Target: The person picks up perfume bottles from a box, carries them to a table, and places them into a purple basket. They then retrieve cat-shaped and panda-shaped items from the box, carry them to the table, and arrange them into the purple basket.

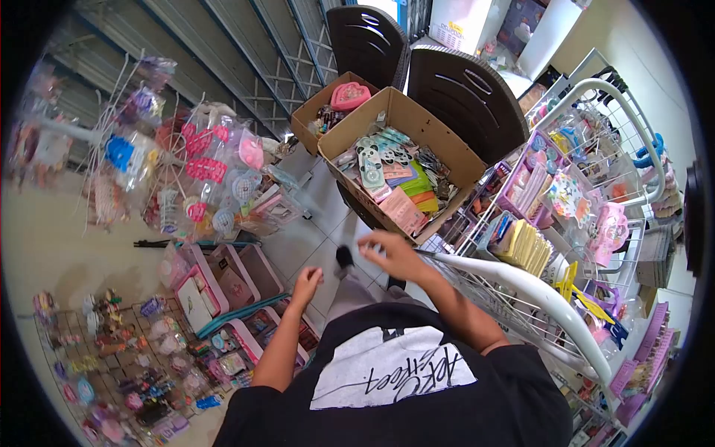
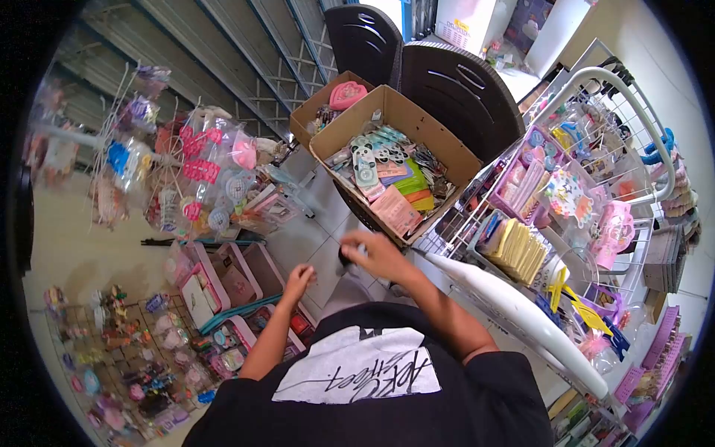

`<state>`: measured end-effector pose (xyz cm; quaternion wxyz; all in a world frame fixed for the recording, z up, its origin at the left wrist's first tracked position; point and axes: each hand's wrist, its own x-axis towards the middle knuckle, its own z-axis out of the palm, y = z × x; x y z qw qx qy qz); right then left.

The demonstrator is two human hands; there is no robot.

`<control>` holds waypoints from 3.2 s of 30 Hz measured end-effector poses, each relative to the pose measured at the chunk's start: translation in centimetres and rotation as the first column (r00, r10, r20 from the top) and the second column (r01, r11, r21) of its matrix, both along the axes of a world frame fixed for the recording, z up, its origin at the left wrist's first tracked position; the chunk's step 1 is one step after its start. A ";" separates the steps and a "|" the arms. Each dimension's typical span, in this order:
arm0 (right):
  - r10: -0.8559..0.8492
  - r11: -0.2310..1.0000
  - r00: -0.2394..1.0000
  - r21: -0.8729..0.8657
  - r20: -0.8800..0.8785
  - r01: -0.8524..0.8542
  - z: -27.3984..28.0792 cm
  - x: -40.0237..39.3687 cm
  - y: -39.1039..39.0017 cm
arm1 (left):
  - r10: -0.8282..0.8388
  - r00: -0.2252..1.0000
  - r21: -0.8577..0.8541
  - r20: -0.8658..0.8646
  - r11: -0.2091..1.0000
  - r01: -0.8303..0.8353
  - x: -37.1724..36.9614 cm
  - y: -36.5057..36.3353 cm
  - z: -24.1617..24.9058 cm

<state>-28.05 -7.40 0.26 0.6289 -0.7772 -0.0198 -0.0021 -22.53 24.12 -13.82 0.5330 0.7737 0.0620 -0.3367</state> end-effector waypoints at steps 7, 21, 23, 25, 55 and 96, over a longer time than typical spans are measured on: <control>-0.604 0.787 0.771 -0.306 -0.201 0.537 -11.6 15.3 -3.9 | -0.260 0.919 -0.100 0.297 0.949 0.300 13.0 -7.8 8.8; -0.439 0.893 0.895 0.074 -0.083 0.445 -2.2 16.6 -3.8 | -0.075 0.951 -0.376 0.301 0.907 0.190 20.4 -16.5 16.1; -0.232 0.946 0.964 0.201 -0.132 0.256 0.4 16.7 -3.3 | -0.156 0.966 -0.438 0.208 0.868 0.235 21.2 -16.3 15.5; -0.006 0.939 0.989 0.340 -0.150 0.058 -0.8 17.1 -4.1 | -0.239 0.964 -0.495 0.118 0.827 0.265 21.4 -15.7 15.3; -0.670 0.564 0.672 0.373 -0.314 0.737 0.2 1.6 2.9 | -0.953 -0.062 0.120 0.295 -0.027 0.992 11.1 -13.2 10.8; -0.864 -0.230 -0.236 0.068 0.446 0.971 22.8 -80.5 -18.7 | -0.859 0.090 -0.619 0.504 -0.287 0.731 -53.2 -50.2 31.8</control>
